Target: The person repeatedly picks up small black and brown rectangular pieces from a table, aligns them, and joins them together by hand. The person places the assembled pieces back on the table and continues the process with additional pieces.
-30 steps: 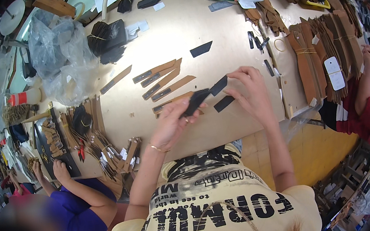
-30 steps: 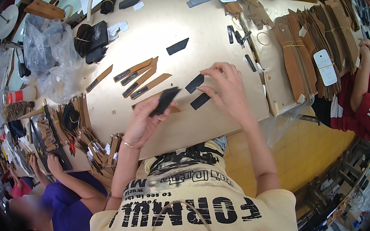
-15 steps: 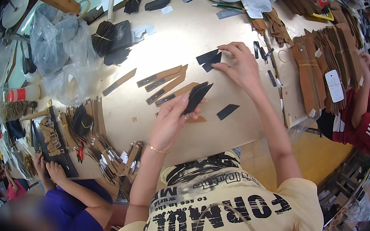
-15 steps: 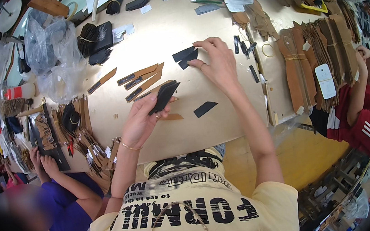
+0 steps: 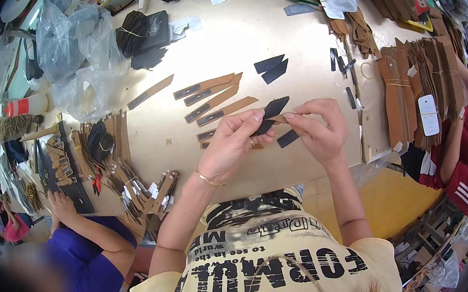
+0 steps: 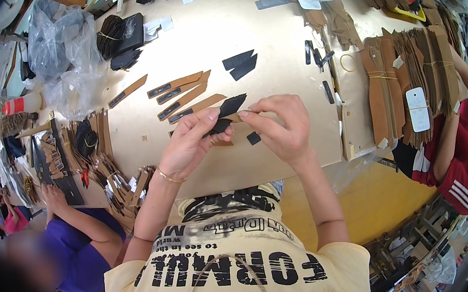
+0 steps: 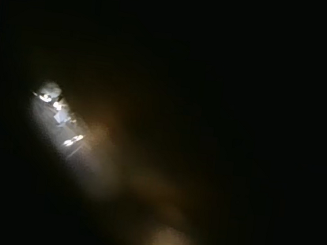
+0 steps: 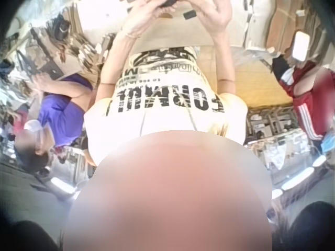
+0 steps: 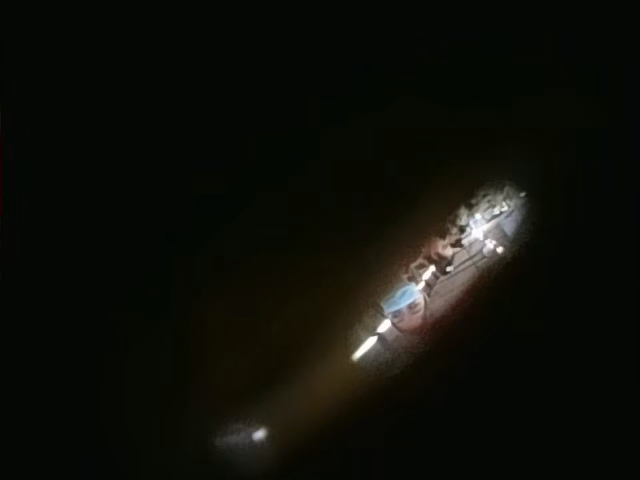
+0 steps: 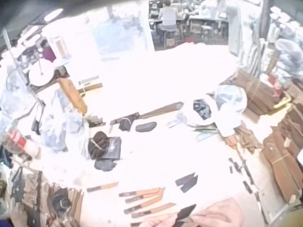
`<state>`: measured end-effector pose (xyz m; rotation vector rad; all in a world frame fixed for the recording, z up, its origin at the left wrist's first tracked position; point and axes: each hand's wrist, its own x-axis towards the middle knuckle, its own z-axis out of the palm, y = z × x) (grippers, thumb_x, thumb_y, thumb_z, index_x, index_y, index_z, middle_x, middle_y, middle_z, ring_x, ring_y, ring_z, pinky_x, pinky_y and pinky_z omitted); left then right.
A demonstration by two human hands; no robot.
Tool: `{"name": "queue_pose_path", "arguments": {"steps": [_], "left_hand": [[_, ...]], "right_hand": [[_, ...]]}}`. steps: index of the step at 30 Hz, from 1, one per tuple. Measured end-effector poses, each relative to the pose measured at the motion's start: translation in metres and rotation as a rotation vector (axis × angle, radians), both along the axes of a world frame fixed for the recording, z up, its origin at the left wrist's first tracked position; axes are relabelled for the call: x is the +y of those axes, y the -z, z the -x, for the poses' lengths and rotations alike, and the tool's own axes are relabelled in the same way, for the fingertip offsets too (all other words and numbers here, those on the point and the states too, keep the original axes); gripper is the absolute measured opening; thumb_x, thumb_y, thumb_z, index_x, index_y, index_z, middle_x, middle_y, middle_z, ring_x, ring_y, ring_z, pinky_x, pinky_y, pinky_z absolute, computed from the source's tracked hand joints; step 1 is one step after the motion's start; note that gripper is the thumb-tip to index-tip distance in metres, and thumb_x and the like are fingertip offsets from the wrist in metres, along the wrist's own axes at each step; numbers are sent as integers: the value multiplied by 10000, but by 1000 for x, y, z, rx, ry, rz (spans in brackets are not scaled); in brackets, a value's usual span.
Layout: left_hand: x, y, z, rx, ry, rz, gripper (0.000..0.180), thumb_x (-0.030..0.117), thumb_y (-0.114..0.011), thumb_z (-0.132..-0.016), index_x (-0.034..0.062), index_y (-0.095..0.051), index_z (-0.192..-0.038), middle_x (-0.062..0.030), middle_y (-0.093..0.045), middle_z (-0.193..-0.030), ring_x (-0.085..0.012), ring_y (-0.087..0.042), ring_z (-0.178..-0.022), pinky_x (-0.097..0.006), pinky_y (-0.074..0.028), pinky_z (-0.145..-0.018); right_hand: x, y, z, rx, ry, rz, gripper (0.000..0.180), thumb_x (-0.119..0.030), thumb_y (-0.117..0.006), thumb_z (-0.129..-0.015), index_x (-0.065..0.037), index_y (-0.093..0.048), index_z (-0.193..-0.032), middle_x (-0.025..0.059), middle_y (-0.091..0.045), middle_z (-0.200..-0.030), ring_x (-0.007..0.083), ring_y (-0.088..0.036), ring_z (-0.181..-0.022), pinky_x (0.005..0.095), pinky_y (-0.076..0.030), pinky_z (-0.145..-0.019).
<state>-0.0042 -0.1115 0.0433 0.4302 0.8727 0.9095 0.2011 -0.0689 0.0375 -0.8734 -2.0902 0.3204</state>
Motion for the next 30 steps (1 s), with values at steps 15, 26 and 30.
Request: {"name": "queue_pose_path", "arguments": {"steps": [15,26,30], "left_hand": [[5,2,33,276,-213,-101,369,271,-489,-1046,-19,-632,-1224,-95,-697,-1076,-108,-632,-910,-264,-511,-813],[12,-1,-5,-8,74,51,291,203,-513,-1017,-32,-680,-1053,-90,-683,-908,-125,-601,-796,-264,-497,-731],[9,-3,-8,-169,-20,153,280,165,-510,-1005,-60,-673,-1035,-118,-686,-919,-153,-621,-810,-277,-505,-724]], "right_hand": [[31,35,4,-202,432,405,173,-109,-773,-811,-47,-751,-972,81,-661,-899,196,-640,-786,321,-509,-698],[-5,-7,5,99,109,433,341,-91,-852,-688,-58,-734,-1006,73,-614,-1005,201,-600,-887,314,-493,-738],[-7,-4,5,6,115,179,336,-130,-852,-684,-80,-742,-997,70,-648,-1040,197,-604,-879,313,-488,-729]]}}
